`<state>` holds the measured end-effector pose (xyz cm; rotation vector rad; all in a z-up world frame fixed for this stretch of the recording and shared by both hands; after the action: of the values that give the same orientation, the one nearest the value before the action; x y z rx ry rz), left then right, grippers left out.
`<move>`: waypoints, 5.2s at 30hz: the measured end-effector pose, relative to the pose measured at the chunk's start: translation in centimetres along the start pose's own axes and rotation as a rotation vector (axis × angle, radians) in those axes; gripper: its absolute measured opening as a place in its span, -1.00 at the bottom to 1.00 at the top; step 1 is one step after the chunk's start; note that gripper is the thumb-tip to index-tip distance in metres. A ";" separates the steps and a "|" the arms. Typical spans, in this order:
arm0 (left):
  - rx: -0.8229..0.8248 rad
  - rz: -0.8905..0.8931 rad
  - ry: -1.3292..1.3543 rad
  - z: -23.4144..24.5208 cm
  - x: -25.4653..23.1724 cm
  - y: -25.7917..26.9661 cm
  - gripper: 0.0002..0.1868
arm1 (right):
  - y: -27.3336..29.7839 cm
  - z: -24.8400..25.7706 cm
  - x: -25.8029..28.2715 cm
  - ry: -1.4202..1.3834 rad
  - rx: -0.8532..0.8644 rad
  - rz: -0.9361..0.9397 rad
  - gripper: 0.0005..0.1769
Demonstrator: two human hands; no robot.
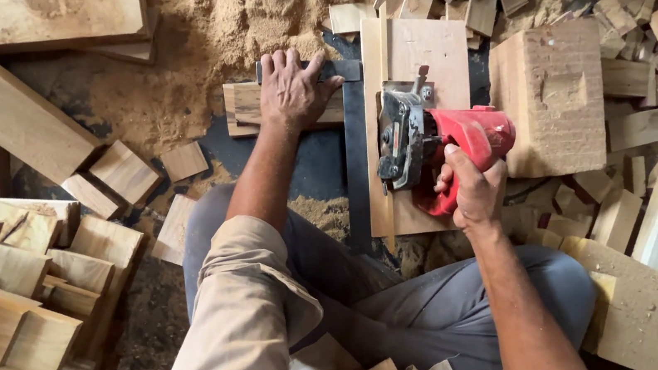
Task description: Cutting small pieces of wood using a handheld electric jigsaw while measuring with a square.
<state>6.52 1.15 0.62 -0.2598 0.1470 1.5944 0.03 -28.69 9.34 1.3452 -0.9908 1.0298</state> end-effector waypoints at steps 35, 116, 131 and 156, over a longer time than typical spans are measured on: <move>-0.072 -0.007 -0.014 -0.1 0.2 -0.3 -0.26 | -1.8 0.9 -1.2 -0.050 -0.035 -0.043 -0.86; -0.251 -0.048 -0.049 0.3 -0.1 0.7 -0.43 | -11.2 20.2 6.2 -0.044 -0.225 0.101 -0.81; -0.199 -0.014 0.043 1.8 -0.7 0.4 -0.42 | -6.1 15.6 8.1 1.247 -0.855 0.644 -0.16; -0.217 -0.005 0.038 2.1 -0.7 0.5 -0.44 | -17.3 -5.0 -4.5 1.546 0.441 0.154 0.07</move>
<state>5.92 1.02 2.79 -0.4586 0.0016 1.6023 15.33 -23.18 0.39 0.4130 0.3371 1.9479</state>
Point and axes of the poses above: each hand's wrist, its own y-axis away from the middle knuckle, its own z-axis out of the back of the hand, x = y × z, the point moved 5 cm from there along -y, towards the middle knuckle, and after that the axes turned 5 degrees about -z, right-handed, at the moved point
